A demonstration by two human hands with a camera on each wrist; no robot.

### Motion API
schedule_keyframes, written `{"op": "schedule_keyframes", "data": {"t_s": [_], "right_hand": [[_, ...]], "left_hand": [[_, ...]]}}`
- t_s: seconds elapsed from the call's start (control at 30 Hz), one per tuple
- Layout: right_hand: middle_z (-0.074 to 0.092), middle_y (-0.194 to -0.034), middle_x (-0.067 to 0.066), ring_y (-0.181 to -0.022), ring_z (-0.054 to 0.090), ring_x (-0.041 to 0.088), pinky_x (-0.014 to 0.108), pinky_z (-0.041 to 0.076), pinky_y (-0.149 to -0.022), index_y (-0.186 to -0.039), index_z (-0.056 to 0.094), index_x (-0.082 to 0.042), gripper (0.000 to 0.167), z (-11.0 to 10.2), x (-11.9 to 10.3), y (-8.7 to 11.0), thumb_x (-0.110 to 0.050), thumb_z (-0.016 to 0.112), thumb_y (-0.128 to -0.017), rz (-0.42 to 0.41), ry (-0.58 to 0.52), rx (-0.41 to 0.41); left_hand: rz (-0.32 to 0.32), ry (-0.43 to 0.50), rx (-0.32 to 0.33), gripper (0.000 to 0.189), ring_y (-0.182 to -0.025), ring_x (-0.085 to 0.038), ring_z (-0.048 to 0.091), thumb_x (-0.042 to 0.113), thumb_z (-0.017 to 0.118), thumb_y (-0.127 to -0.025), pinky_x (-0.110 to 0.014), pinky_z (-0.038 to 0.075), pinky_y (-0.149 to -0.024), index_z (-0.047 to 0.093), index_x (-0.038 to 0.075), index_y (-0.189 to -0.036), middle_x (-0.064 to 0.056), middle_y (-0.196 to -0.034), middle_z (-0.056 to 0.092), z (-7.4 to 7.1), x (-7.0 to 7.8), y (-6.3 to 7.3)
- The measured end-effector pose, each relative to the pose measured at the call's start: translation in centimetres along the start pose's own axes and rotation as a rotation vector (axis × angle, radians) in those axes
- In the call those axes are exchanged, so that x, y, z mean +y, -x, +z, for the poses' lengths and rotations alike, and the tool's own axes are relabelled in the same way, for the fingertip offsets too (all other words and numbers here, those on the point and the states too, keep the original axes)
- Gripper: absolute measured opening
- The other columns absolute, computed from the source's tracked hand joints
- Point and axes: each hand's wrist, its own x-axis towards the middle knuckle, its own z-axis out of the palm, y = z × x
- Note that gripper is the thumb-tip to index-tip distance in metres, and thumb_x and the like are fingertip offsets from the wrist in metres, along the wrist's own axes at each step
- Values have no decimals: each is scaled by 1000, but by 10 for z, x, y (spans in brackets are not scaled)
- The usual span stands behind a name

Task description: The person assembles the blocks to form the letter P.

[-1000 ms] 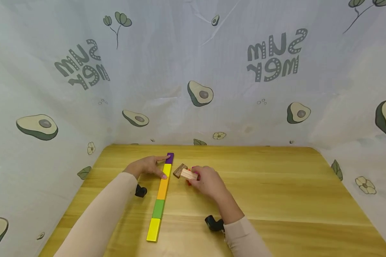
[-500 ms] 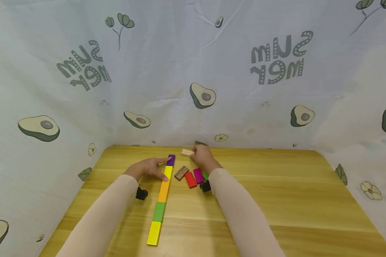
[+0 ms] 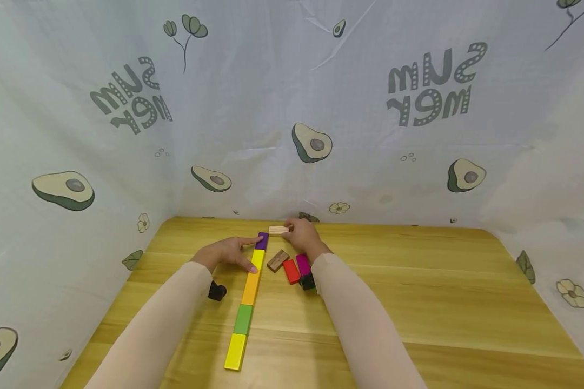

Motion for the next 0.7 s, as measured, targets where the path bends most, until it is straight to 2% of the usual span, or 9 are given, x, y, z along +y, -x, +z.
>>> {"op": "schedule_keyframes", "data": {"t_s": [0.17, 0.37, 0.53, 0.7], "right_hand": [[65, -133, 19, -117, 62, 33, 49, 52, -105, -142, 58, -12, 45, -2, 3, 0, -29, 66, -100, 15, -45, -16], [58, -137, 20, -118, 57, 34, 50, 51, -105, -152, 46, -14, 56, -9, 4, 2, -23, 64, -100, -5, -50, -90], [58, -139, 24, -125, 56, 38, 53, 48, -111, -151, 48, -7, 55, -13, 5, 4, -23, 63, -101, -36, 17, -122], [58, -139, 23, -127, 56, 38, 52, 47, -112, -147, 53, -7, 49, -10, 7, 5, -23, 63, -101, -34, 27, -120]], "left_hand": [[3, -8, 4, 100, -153, -38, 32, 58, 90, -68, -66, 28, -121, 35, 57, -152, -11, -166, 35, -1, 2, 0], [-8, 28, 6, 100, -154, -38, 30, 54, 91, -67, -66, 26, -122, 37, 57, -151, -11, -167, 34, -2, 1, 0], [-6, 30, 8, 99, -155, -38, 29, 55, 91, -67, -66, 26, -122, 38, 57, -151, -8, -168, 32, -2, 0, 0], [-1, 5, 10, 100, -154, -38, 30, 57, 91, -67, -66, 27, -122, 37, 57, -151, -8, -168, 32, 0, -1, -1]]}}
